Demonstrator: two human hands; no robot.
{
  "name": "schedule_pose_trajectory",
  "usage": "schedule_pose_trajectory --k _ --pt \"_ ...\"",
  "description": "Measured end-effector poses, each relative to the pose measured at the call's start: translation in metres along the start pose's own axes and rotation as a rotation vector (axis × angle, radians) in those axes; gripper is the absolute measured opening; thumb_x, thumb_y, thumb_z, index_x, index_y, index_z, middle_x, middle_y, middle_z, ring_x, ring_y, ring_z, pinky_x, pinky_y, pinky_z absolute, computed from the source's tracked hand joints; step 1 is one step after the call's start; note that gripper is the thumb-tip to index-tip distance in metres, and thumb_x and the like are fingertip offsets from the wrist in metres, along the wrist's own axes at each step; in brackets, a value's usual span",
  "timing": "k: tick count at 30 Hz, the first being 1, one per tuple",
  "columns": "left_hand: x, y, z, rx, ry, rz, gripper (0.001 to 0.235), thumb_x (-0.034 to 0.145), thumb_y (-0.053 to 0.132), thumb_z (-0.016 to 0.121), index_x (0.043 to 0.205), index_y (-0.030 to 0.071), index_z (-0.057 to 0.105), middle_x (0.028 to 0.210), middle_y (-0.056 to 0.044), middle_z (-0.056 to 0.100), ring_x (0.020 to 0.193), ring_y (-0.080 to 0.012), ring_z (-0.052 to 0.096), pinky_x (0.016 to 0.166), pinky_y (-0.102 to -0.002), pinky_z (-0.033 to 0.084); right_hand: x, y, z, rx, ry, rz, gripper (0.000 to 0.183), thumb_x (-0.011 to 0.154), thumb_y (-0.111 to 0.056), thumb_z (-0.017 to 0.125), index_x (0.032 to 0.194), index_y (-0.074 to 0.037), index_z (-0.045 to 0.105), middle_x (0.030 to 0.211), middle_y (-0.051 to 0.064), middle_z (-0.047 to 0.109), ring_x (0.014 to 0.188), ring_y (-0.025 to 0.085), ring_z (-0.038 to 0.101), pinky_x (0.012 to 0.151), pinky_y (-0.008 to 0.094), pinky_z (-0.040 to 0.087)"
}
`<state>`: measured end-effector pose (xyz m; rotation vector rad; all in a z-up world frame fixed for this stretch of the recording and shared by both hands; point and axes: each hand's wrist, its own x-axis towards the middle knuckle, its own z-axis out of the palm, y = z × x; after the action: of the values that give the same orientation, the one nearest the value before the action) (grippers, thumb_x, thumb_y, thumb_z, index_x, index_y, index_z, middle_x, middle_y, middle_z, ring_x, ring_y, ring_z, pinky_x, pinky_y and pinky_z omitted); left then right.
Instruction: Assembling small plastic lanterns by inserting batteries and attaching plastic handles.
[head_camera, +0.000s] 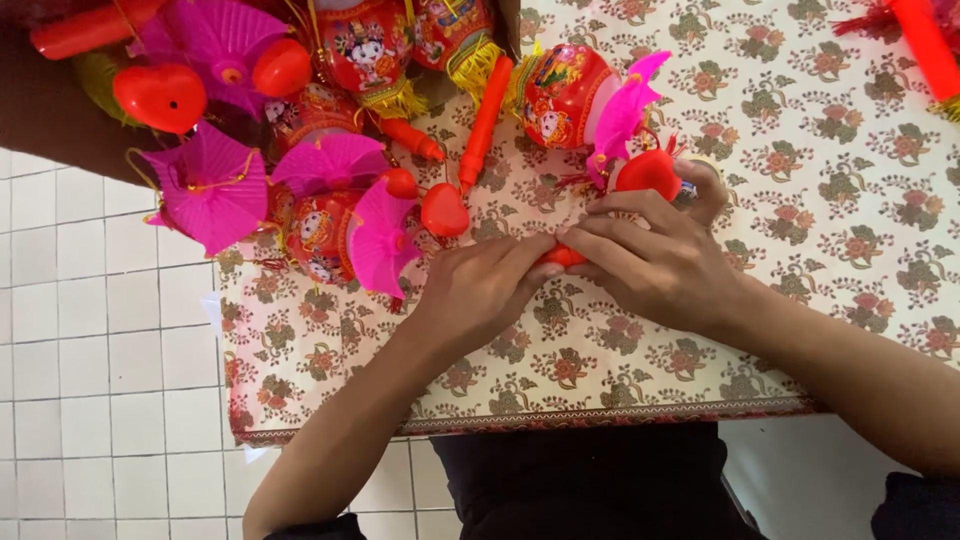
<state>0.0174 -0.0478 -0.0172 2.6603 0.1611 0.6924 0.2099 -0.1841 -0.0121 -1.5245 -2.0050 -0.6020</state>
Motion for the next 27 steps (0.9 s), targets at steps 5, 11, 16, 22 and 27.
schedule_pose_trajectory --k 5,11,16,22,27 --pt "0.001 -0.004 -0.003 -0.045 0.028 0.067 0.028 0.107 0.030 0.057 0.117 0.007 0.069 0.082 -0.008 0.069 0.068 -0.0212 0.067 0.053 -0.037 0.053 -0.008 -0.001 0.006 0.017 0.018 0.010 0.026 0.091 -0.036 0.091 0.102 -0.017 0.078 0.094 0.002 0.082 0.100 0.022 0.072 0.111 0.044 0.019" --pt "-0.001 -0.010 -0.004 -0.004 -0.044 0.086 0.040 0.095 0.041 0.075 0.118 0.009 0.069 0.086 -0.005 0.069 0.072 -0.0196 0.066 0.051 -0.034 0.051 -0.008 -0.001 0.004 0.023 -0.018 0.009 0.028 0.090 -0.031 0.091 0.107 -0.015 0.075 0.097 0.003 0.082 0.104 0.025 0.071 0.110 0.044 0.019" --pt "0.005 -0.001 -0.007 -0.128 -0.119 -0.056 0.027 0.102 0.035 0.064 0.118 0.013 0.061 0.087 -0.006 0.073 0.070 -0.0222 0.068 0.053 -0.039 0.049 -0.004 0.001 0.001 -0.016 0.018 0.036 0.019 0.090 -0.023 0.093 0.096 -0.019 0.075 0.090 -0.003 0.082 0.106 0.021 0.071 0.115 0.044 0.015" --pt "0.004 -0.001 0.000 0.073 0.058 0.045 0.021 0.098 0.029 0.077 0.108 0.012 0.070 0.072 -0.005 0.068 0.063 -0.0194 0.063 0.051 -0.033 0.048 0.001 -0.002 -0.001 0.030 0.009 0.042 0.017 0.095 -0.022 0.089 0.095 -0.015 0.074 0.089 -0.001 0.081 0.106 0.024 0.071 0.114 0.044 0.014" --pt "0.001 -0.006 -0.001 0.100 0.033 0.040 0.029 0.102 0.037 0.066 0.111 0.010 0.072 0.089 -0.006 0.066 0.067 -0.0175 0.062 0.047 -0.032 0.052 -0.001 -0.002 0.004 -0.004 0.014 0.023 0.028 0.094 -0.042 0.088 0.093 -0.017 0.075 0.087 -0.002 0.081 0.104 0.023 0.071 0.113 0.043 0.014"
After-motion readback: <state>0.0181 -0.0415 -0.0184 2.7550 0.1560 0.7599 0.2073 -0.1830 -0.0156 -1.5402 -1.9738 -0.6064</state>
